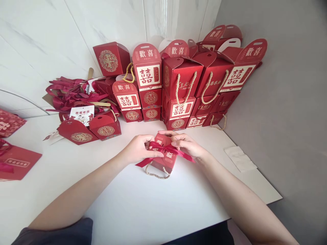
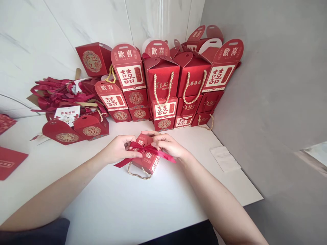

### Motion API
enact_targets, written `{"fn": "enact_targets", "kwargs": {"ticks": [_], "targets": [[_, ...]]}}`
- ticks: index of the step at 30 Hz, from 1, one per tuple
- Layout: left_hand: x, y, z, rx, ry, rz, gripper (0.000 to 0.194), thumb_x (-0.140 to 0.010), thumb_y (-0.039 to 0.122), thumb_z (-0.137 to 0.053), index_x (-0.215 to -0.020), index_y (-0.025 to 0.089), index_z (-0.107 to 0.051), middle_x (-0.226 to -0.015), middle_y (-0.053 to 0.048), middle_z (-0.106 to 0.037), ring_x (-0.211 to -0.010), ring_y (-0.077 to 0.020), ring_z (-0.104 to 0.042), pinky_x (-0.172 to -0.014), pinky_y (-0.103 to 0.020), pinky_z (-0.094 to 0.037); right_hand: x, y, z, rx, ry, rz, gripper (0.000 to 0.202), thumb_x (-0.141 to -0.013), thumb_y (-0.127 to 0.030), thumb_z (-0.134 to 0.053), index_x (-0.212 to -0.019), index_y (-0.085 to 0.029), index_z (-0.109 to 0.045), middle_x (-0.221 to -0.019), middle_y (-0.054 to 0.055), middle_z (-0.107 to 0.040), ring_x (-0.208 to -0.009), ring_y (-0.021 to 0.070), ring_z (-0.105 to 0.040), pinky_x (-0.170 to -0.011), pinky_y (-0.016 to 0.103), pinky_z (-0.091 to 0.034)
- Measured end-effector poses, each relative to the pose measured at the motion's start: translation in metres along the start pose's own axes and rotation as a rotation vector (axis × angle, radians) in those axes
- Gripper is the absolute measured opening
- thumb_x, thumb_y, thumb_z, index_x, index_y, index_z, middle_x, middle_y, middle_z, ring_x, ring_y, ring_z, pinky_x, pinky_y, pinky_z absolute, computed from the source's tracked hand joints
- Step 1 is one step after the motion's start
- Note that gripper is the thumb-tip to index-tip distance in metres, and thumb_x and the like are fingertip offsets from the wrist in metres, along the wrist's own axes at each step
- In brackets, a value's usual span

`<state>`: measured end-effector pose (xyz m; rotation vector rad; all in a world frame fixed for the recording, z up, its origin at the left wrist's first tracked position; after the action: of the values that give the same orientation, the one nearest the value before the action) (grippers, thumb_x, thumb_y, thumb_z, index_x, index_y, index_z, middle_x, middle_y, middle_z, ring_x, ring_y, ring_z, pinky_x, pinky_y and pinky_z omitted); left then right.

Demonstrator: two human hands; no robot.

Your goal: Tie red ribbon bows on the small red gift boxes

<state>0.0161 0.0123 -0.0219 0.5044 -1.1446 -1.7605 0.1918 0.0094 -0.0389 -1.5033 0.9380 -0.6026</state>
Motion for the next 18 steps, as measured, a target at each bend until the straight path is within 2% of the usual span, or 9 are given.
{"fn": "enact_targets", "kwargs": {"ticks": [5, 10, 15, 18], "targets": [[0.001, 0.000, -0.002, 0.045, -0.021, 0.023, 0.043, -0.059, 0.045, -0.084, -0.070, 0.016, -0.056, -0.059, 0.006, -0.051, -0.053, -0.0089, -0.046, -0.051, -0.020, -0.037, 0.003, 0.005, 0.001, -0.132, 0.051, -0.033, 0.033, -0.080, -0.036, -0.068, -0.054, -0.019, -0.058, -0.141, 0.004, -0.054, -0.119, 0.0287, -0.057, -0.103, 0.042, -0.045], [0.000, -0.005, -0.007, 0.190, -0.052, 0.029, 0.039, -0.061, 0.041, -0.084, -0.085, 0.014, -0.067, -0.073, 0.001, -0.066, -0.064, -0.0131, -0.059, -0.060, -0.025, -0.047, 0.004, 0.006, 0.000, -0.171, 0.033, -0.018, 0.032, -0.082, -0.040, -0.069, -0.059, -0.018, -0.064, -0.137, 0.006, -0.055, -0.118, 0.0267, -0.057, -0.101, 0.041, -0.047], [-0.004, -0.014, -0.011, 0.382, -0.078, 0.000, 0.038, -0.060, 0.033, -0.087, -0.082, 0.012, -0.065, -0.072, 0.001, -0.065, -0.063, -0.0119, -0.059, -0.064, -0.026, -0.048, 0.006, 0.006, 0.000, -0.175, 0.040, 0.001, 0.036, -0.083, -0.039, -0.070, -0.055, -0.018, -0.059, -0.135, 0.006, -0.056, -0.123, 0.0266, -0.053, -0.107, 0.041, -0.042], [-0.006, -0.019, -0.013, 0.430, -0.040, -0.038, 0.039, -0.058, 0.035, -0.087, -0.071, 0.012, -0.058, -0.064, 0.004, -0.058, -0.059, -0.0097, -0.055, -0.061, -0.024, -0.046, 0.007, 0.007, -0.001, -0.167, 0.053, 0.011, 0.040, -0.081, -0.043, -0.071, -0.054, -0.018, -0.055, -0.134, 0.007, -0.057, -0.126, 0.0276, -0.051, -0.106, 0.042, -0.041]]}}
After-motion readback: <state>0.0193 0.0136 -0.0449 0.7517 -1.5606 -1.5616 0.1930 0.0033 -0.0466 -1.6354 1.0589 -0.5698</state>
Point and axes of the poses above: each hand's wrist, its own x-axis away from the middle knuckle, its own z-axis out of the back of the hand, y = z × x, the point moved 5 cm from there along -x, towards the middle knuckle
